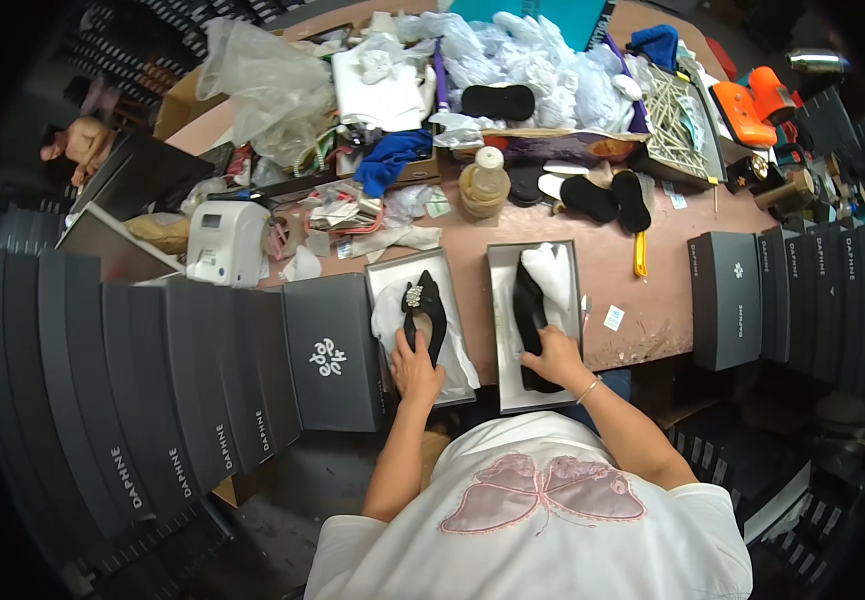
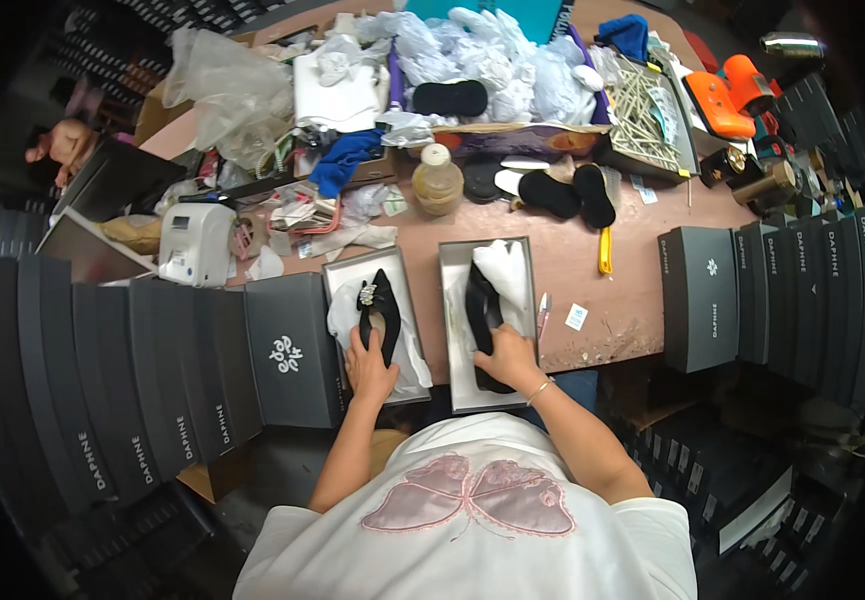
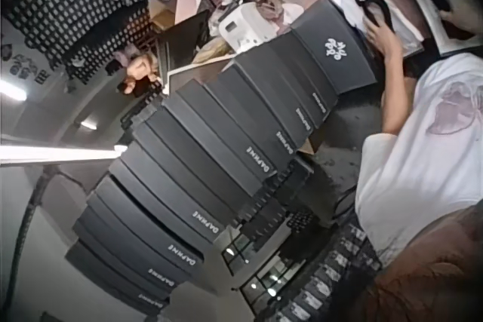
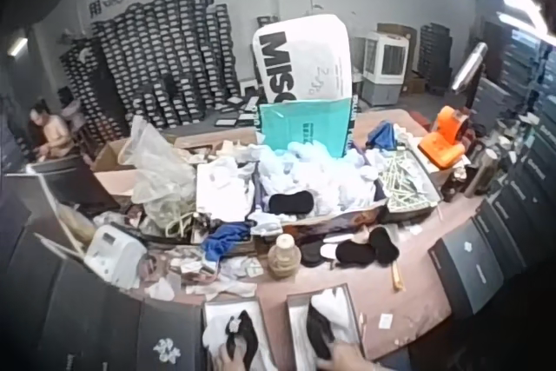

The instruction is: The person is cleaning and packing a pair of shoes into a box with protective materials.

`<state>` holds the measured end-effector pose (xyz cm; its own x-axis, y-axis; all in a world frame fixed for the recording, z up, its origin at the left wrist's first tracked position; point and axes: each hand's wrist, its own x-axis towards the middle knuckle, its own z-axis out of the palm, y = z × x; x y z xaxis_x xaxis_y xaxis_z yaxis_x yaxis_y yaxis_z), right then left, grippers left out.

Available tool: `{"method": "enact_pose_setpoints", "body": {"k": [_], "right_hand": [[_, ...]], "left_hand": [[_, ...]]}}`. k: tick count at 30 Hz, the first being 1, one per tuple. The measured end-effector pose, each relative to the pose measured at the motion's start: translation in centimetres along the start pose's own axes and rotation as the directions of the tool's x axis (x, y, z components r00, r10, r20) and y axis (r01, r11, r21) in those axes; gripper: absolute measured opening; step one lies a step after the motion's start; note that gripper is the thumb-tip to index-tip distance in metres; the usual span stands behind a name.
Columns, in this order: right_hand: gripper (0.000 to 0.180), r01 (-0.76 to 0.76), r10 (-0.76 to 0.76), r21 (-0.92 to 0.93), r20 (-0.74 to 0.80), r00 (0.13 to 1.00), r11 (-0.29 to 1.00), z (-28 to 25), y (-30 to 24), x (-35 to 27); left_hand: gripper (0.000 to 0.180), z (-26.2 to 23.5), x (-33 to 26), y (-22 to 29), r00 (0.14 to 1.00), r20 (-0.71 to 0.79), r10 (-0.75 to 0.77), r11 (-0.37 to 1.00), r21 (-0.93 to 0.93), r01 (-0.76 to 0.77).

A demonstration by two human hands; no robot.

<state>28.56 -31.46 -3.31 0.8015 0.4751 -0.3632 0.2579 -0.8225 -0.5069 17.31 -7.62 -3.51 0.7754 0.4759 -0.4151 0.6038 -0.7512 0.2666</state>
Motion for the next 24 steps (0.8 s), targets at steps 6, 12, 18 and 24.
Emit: {"method": "enact_pose_setpoints", "body": {"k": [6, 12, 18, 24], "right_hand": [[0.026, -0.026, 0.060, 0.442, -0.063, 0.996, 0.896, -7.6, -2.8, -5.1], [0.069, -0.098, -0.129, 0.992, 0.088, 0.988, -0.074, -10.9, -4.3, -8.0], [0.074, -0.180, -0.250, 0.956, 0.120, 0.961, -0.232, -9.1, -5.7, -8.6], [0.073, -0.191, -0.274, 0.929, 0.104, 0.956, -0.316, -8.5, -4.6, -8.3]], "left_hand": [[0.075, -8.0, -2.5, -2.4, 0.942, -0.168, 0.292, 0.805, -0.489, -0.337], [0.079, -11.6, -4.9, 3.0, 0.706, 0.188, 0.683, -0.111, -0.929, 0.354], [0.095, -8.2, -5.8, 6.6, 0.678, 0.188, 0.710, -0.149, -0.902, 0.406], [0.090, -8.0, -5.7, 7.5, 0.653, 0.283, 0.702, -0.101, -0.869, 0.485]]}}
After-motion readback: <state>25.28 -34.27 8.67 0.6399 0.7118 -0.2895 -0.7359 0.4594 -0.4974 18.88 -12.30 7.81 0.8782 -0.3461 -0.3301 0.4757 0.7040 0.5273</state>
